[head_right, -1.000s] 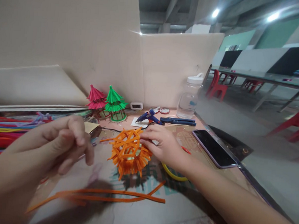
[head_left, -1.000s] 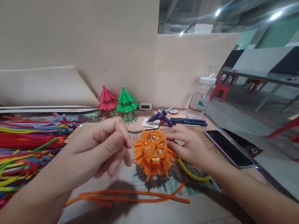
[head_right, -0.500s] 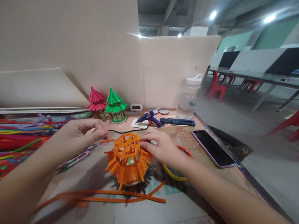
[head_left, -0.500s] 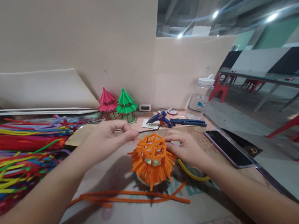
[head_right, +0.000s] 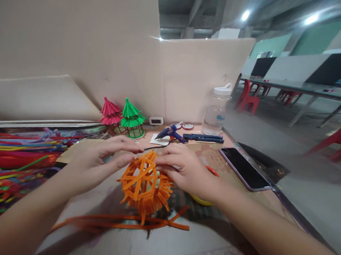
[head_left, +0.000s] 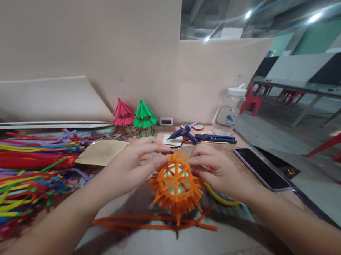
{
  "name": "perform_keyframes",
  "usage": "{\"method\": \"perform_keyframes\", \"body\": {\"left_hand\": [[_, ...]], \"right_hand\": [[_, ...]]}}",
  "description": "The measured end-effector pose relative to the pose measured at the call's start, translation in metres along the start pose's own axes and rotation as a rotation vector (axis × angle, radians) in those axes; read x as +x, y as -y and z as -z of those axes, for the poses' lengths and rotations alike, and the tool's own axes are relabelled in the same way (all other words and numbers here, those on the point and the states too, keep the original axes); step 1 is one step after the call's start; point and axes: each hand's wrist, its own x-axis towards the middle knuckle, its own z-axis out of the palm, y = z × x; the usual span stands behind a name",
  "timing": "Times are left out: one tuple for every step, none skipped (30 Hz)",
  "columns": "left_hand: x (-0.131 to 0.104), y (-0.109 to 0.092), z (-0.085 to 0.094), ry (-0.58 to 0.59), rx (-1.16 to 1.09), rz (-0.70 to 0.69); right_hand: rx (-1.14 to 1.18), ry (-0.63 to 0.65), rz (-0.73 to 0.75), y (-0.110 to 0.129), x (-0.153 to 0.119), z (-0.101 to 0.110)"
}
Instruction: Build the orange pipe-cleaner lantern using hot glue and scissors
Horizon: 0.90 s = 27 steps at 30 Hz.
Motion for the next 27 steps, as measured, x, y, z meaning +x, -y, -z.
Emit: {"method": "perform_keyframes", "body": {"left_hand": [[0.0,-0.001,-0.001,0.018,-0.036,-0.022],[0.0,-0.003,-0.002,0.035,-0.069,-0.041],[-0.001,-0.006,-0.003,0.048,-0.095,-0.056],[-0.001,-0.009,-0.003,0.06,-0.11,-0.067],[-0.001,-0.012,-0.003,0.071,-0.119,-0.074],[-0.001,-0.015,-0.003,0.082,-0.124,-0.079],[-0.001,-0.018,-0.003,0.09,-0.128,-0.081],[-0.002,-0.02,-0.003,0.094,-0.129,-0.081],[-0.002,-0.022,-0.003,0.095,-0.129,-0.08],[-0.002,-0.024,-0.003,0.092,-0.131,-0.077],[-0.003,-0.024,-0.003,0.082,-0.134,-0.072],[-0.003,-0.024,-0.004,0.062,-0.136,-0.065],[-0.003,-0.024,-0.003,0.034,-0.136,-0.056],[-0.003,-0.023,-0.003,0.003,-0.13,-0.043],[-0.002,-0.022,-0.002,-0.029,-0.124,-0.026],[-0.002,-0.02,0.0,-0.059,-0.121,-0.008],[-0.002,-0.017,0.002,-0.08,-0.123,0.012],[-0.002,-0.015,0.006,-0.097,-0.127,0.03],[-0.002,-0.013,0.009,-0.119,-0.125,0.05],[-0.002,-0.01,0.013,-0.144,-0.113,0.073],[-0.003,-0.008,0.017,-0.172,-0.088,0.096],[-0.002,-0.005,0.021,-0.204,-0.049,0.12],[-0.002,-0.003,0.024,-0.232,-0.006,0.142],[-0.002,0.0,0.027,-0.254,0.03,0.158],[-0.001,0.003,0.029,-0.266,0.052,0.163],[0.0,0.006,0.03,-0.269,0.061,0.158],[0.001,0.009,0.031,-0.279,0.069,0.146]], "right_hand": [[-0.007,0.006,0.013,0.002,0.0,0.0],[-0.015,0.016,0.025,0.004,0.0,0.001],[-0.027,0.029,0.035,0.006,0.0,0.001],[-0.041,0.046,0.046,0.009,0.0,0.002],[-0.054,0.06,0.06,0.012,0.001,0.002],[-0.065,0.069,0.074,0.015,0.001,0.003],[-0.075,0.077,0.086,0.018,0.002,0.003],[-0.085,0.082,0.097,0.02,0.002,0.004],[-0.094,0.085,0.105,0.022,0.002,0.004],[-0.101,0.083,0.116,0.023,0.002,0.004],[-0.108,0.082,0.124,0.024,0.002,0.004],[-0.115,0.085,0.128,0.024,0.002,0.004],[-0.121,0.086,0.131,0.024,0.001,0.004],[-0.124,0.086,0.132,0.025,0.001,0.004],[-0.126,0.088,0.13,0.025,0.001,0.004],[-0.124,0.089,0.127,0.025,0.001,0.004],[-0.123,0.092,0.117,0.025,0.001,0.005],[-0.119,0.089,0.106,0.024,0.001,0.005],[-0.113,0.088,0.086,0.022,0.001,0.005],[-0.104,0.083,0.06,0.02,0.001,0.004],[-0.089,0.072,0.031,0.016,0.001,0.004],[-0.069,0.052,0.002,0.012,0.001,0.003],[-0.047,0.026,-0.025,0.007,0.001,0.001],[-0.023,-0.001,-0.051,0.001,0.001,-0.001],[0.0,-0.026,-0.079,-0.005,0.001,-0.003],[0.019,-0.05,-0.104,-0.01,0.001,-0.005],[0.033,-0.065,-0.13,-0.014,0.0,-0.007]]}}
